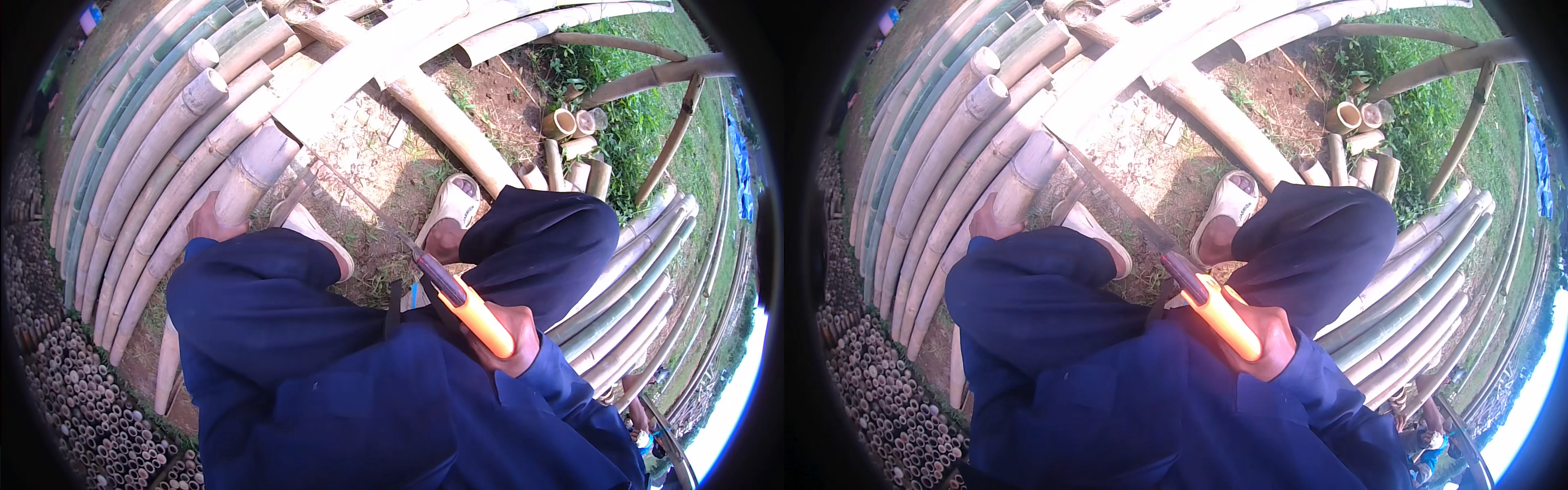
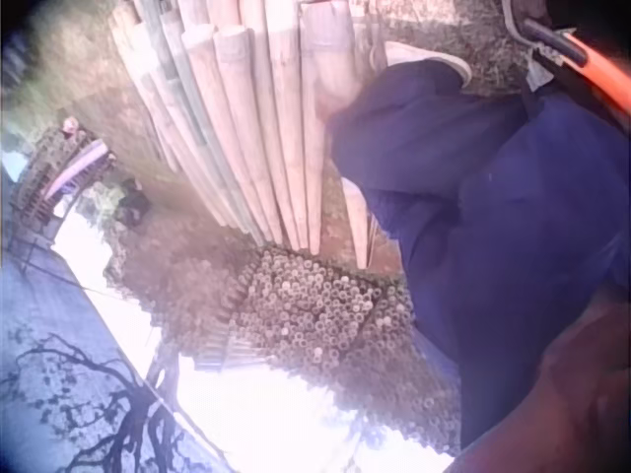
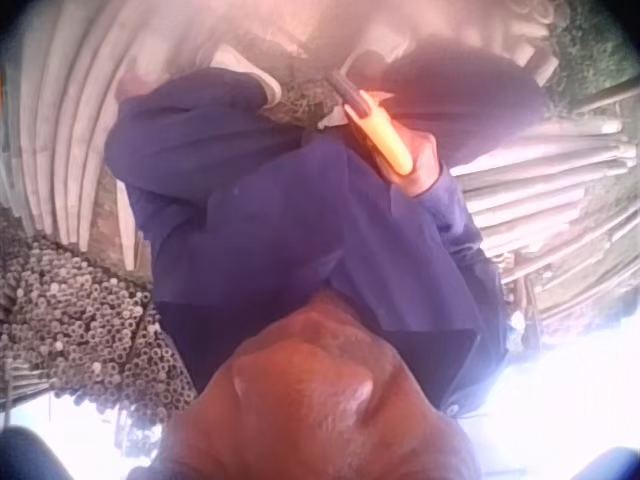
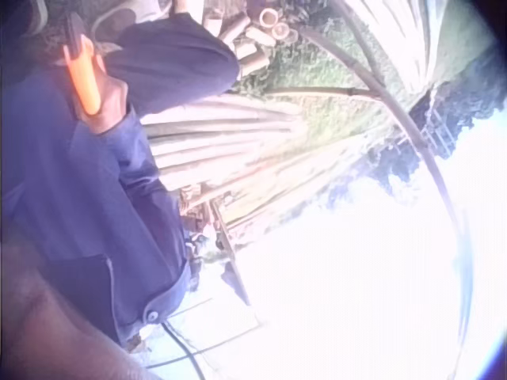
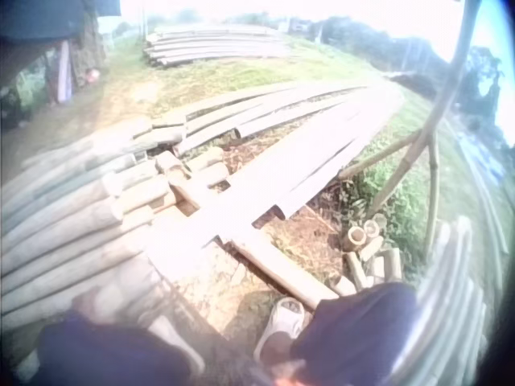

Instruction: The person uses a hand saw to cut bamboo poles into shorter sections. They repeatedly position a bamboo pole on a support, saw through it, and then move the cut pieces aside to continue with the next pole.

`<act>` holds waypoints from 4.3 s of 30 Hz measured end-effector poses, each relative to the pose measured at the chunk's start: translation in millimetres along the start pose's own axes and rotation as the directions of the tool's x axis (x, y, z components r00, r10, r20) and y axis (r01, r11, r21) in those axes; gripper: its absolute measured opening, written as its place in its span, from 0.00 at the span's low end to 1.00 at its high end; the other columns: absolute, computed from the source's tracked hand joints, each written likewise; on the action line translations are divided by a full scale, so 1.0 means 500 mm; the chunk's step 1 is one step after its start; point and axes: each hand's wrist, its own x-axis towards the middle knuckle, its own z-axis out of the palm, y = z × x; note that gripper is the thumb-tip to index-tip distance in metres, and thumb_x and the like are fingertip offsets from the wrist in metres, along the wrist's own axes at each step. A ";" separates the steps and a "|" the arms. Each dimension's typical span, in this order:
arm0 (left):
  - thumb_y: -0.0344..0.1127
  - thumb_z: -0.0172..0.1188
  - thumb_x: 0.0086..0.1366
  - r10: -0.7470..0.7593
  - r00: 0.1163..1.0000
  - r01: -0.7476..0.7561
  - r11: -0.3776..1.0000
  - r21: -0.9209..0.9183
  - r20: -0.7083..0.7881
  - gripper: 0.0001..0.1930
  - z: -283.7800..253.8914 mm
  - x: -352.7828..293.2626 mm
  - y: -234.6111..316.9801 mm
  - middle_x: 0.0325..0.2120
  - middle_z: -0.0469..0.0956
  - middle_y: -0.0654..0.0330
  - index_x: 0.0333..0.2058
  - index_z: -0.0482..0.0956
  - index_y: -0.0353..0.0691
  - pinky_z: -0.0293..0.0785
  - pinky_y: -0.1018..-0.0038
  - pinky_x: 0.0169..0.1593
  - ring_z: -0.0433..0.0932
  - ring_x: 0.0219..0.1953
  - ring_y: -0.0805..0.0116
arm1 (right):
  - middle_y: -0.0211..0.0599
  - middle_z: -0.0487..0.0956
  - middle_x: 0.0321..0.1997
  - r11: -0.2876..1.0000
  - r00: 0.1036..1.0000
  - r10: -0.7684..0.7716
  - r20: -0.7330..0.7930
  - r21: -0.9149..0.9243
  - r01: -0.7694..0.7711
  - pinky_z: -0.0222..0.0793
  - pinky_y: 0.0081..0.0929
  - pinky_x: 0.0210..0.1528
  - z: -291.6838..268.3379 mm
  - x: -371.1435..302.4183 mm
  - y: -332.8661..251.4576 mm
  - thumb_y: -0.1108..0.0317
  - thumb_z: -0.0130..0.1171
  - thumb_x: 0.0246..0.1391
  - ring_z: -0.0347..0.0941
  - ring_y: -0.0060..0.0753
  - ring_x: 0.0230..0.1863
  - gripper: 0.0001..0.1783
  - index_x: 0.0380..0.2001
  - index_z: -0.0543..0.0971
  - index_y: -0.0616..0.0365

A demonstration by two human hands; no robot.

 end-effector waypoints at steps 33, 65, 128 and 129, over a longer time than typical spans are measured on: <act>0.54 0.81 0.37 0.087 0.996 -0.086 0.996 0.031 -0.037 0.50 0.015 0.003 -0.013 0.44 0.84 0.37 0.60 0.75 0.37 0.79 0.54 0.53 0.83 0.50 0.41 | 0.47 0.79 0.24 0.988 0.983 -0.145 -0.113 0.045 0.150 0.72 0.39 0.28 0.056 0.138 0.072 0.76 0.64 0.55 0.78 0.49 0.22 0.04 0.33 0.79 0.63; 0.53 0.79 0.39 -0.033 0.987 0.027 0.999 0.038 0.158 0.49 0.207 0.127 -0.015 0.48 0.82 0.40 0.61 0.69 0.46 0.74 0.49 0.58 0.79 0.54 0.39 | 0.38 0.83 0.29 0.872 0.417 0.056 -0.907 -0.159 -0.462 0.74 0.26 0.39 -0.259 -0.256 0.113 0.69 0.67 0.58 0.80 0.25 0.33 0.16 0.47 0.83 0.67; 0.62 0.67 0.60 -0.826 0.118 -0.347 -0.554 -0.756 0.551 0.44 0.344 -0.418 -0.401 0.56 0.75 0.42 0.64 0.67 0.36 0.67 0.50 0.64 0.73 0.59 0.43 | 0.35 0.83 0.40 0.948 0.907 0.212 -0.363 0.303 -0.100 0.67 0.27 0.28 -0.005 0.682 0.266 0.53 0.73 0.55 0.74 0.27 0.30 0.22 0.45 0.88 0.60; 0.64 0.66 0.59 -0.792 0.228 -0.412 -0.606 -0.681 0.567 0.44 0.353 -0.396 -0.406 0.56 0.76 0.42 0.64 0.68 0.37 0.69 0.50 0.64 0.75 0.58 0.43 | 0.33 0.83 0.39 0.949 0.921 0.246 -0.302 0.269 -0.165 0.64 0.25 0.27 -0.021 0.680 0.271 0.53 0.73 0.55 0.72 0.25 0.29 0.23 0.46 0.88 0.60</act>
